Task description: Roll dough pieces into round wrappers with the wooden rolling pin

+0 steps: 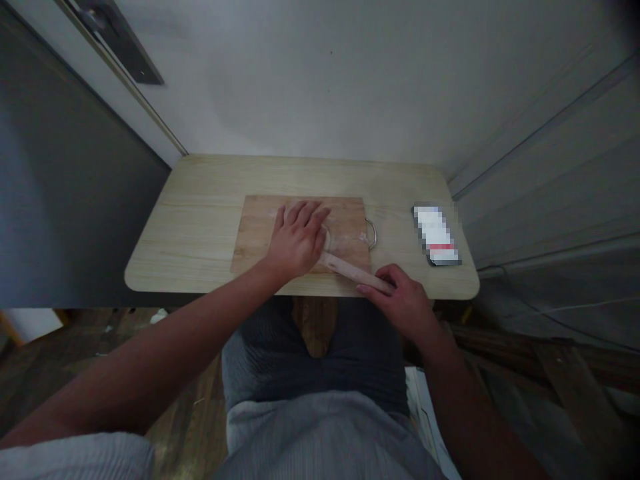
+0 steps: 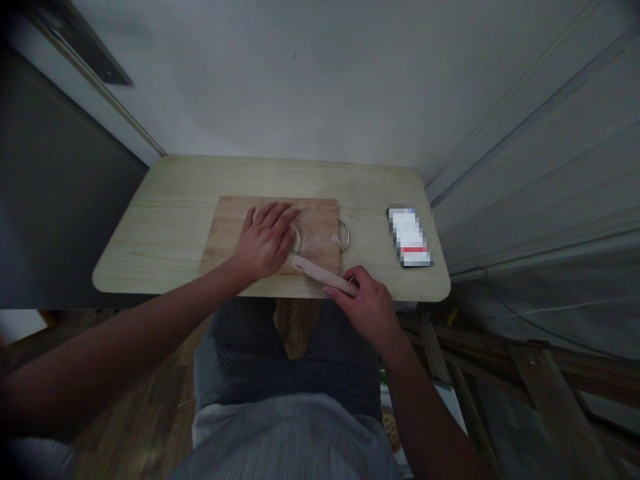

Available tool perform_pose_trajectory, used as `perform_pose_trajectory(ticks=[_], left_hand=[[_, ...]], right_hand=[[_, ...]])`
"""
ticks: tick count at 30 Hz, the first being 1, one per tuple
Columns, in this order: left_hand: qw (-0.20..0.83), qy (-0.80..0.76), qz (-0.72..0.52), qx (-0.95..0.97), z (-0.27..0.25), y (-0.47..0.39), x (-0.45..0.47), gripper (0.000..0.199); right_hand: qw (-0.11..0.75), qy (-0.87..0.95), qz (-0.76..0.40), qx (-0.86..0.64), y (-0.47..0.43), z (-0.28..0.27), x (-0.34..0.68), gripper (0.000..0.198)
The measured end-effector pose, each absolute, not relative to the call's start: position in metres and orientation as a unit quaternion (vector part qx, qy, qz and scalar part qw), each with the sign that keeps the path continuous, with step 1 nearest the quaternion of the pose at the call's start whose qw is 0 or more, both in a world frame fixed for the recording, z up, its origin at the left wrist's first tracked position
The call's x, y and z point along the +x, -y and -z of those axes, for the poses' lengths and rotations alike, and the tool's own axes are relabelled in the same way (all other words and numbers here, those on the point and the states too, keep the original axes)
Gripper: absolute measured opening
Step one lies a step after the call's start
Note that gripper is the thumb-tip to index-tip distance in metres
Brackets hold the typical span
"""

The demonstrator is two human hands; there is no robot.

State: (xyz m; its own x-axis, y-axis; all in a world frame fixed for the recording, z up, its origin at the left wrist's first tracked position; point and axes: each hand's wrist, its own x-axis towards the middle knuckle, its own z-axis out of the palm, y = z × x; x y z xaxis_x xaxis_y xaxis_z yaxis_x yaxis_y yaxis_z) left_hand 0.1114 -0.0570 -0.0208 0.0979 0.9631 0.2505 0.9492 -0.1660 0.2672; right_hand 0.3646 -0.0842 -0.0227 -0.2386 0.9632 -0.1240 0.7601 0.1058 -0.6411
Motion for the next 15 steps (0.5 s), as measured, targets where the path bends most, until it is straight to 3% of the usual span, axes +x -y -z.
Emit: perform_pose_trajectory(ticks=[10,15], left_hand=[[0.013,-0.641,-0.195,0.742,0.024,0.090,0.107,0.055],[0.005,-0.701,-0.262,0.663,0.025,0.105,0.102,0.058]], right_hand=[[0.121,0.775,-0.313,-0.535,0.095,0.016,0.363,0.031],[0.126,0.765,-0.383,-0.503,0.098,0.012,0.368,0.029]])
